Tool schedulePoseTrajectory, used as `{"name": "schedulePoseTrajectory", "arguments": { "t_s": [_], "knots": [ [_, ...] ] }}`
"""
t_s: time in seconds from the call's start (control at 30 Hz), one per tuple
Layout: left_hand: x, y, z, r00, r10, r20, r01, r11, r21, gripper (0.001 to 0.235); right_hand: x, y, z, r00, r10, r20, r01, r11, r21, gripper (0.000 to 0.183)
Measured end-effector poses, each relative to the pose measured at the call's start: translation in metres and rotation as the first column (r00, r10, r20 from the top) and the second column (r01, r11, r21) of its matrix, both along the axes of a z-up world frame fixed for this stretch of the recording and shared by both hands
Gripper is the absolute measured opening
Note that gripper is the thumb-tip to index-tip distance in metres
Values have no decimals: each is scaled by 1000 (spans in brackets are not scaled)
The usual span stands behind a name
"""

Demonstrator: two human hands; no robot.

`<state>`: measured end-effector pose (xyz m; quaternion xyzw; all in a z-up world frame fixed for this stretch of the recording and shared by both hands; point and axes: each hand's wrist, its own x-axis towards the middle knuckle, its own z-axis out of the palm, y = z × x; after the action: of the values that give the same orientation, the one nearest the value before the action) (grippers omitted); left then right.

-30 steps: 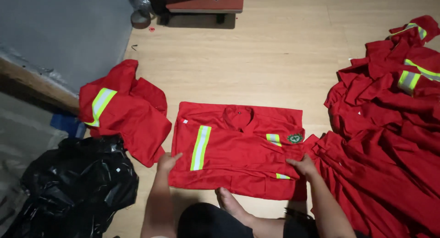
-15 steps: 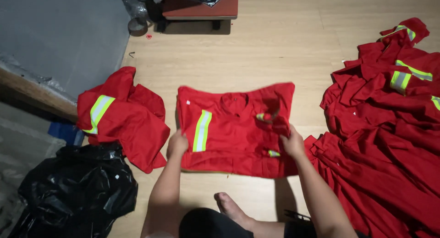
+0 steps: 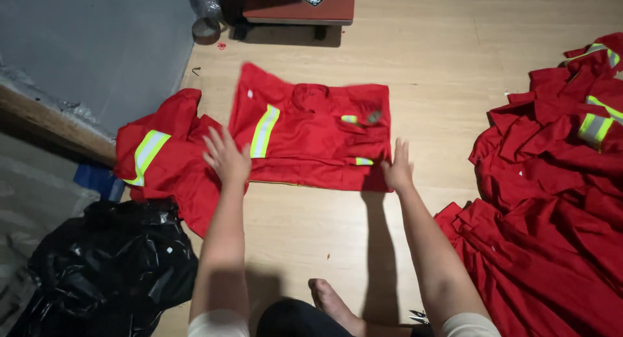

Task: Folding red jumpsuits on the floor and organizing them into a pile

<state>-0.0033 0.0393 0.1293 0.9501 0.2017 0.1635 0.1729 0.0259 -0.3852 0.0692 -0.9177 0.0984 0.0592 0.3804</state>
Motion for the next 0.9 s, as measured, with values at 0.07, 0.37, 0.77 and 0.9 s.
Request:
{"name": "schedulePoseTrajectory", "arguments": {
  "t_s": [0.07, 0.37, 0.77, 0.9],
  "knots": [
    [-22, -3, -32, 992, -33, -119, 36, 999, 21, 80, -15, -16, -51, 996, 2, -91, -8, 998, -56, 80],
    [-101, -26, -196, 567, -232, -790, 192, 970, -146, 83, -137, -97, -163, 889, 165, -428, -351, 845, -403, 87],
    [-172, -116, -81, 514, -474, -715, 227, 879, -419, 74, -177, -252, -122, 962, 37, -269, -160, 877, -453, 55],
    [-184, -175, -99, 464, -601, -650, 323, 799, -508, 72, -174, -262, -139, 987, -29, -160, -51, 881, -471, 46]
  ]
}}
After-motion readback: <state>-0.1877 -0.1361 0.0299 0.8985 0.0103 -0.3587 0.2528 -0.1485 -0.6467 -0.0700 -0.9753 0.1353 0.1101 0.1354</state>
